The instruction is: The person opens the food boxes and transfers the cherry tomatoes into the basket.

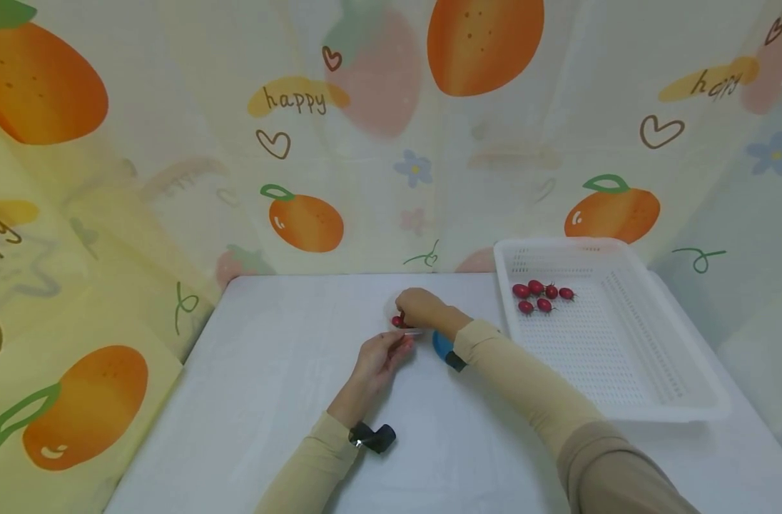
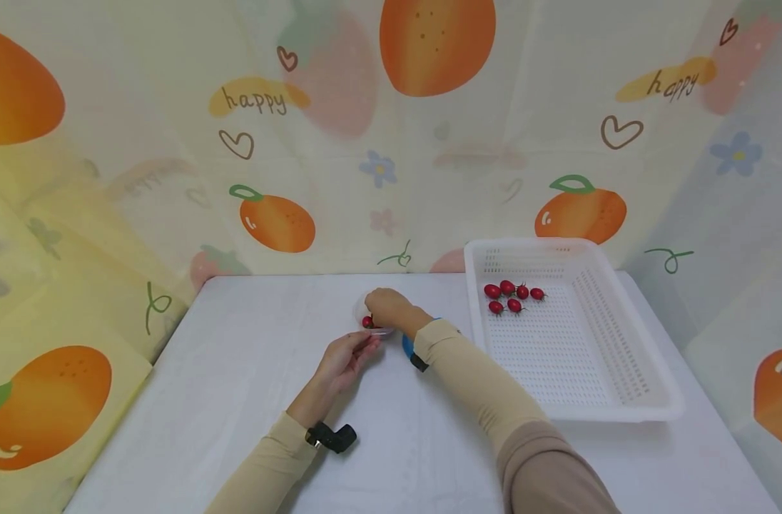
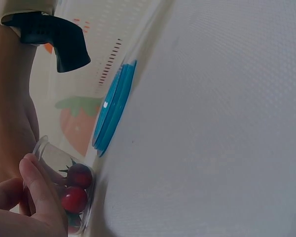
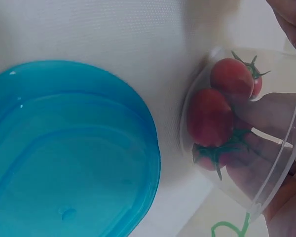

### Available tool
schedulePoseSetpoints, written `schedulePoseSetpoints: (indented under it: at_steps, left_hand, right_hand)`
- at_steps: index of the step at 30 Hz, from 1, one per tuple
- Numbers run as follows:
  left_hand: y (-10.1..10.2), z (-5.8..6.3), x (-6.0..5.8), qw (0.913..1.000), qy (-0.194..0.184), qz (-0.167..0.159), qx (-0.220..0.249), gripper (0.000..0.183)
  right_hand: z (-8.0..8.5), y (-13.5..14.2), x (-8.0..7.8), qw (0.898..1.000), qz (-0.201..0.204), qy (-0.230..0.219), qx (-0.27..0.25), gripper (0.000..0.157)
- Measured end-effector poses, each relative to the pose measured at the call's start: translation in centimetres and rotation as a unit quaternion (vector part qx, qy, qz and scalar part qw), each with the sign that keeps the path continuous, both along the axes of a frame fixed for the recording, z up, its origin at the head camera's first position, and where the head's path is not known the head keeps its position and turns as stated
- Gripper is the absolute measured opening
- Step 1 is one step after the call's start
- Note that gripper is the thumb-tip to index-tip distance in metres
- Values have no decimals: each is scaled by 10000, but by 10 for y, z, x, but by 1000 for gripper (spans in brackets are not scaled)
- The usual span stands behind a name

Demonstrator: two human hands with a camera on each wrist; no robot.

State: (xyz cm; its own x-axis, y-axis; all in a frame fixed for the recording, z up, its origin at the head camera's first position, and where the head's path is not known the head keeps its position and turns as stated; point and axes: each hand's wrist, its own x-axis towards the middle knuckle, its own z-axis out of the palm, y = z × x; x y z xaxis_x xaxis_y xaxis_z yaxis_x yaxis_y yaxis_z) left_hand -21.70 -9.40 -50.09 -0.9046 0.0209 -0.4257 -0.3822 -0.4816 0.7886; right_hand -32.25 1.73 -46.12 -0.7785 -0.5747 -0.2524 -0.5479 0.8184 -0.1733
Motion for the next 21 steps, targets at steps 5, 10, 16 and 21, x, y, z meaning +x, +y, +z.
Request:
schedulePoseSetpoints:
  at_steps: [5,10,16,21]
  left_hand:
    - [0,0,0,10000,-30,6,42,23]
    - [1,1,0,10000,-13,-3,39,27]
    - [2,1,0,10000,-15,18,12,27]
    - [0,2,1,9999,-106,54,98,26]
  right_hand:
    - [2,3,1,9999,-20,-31,-157,15]
    - [6,7,3,9993,34,50,-381,14]
    - [20,11,6,9977,-30,-23,-681,15]
    - [31,15,7,9962,-77,-138,-862,10]
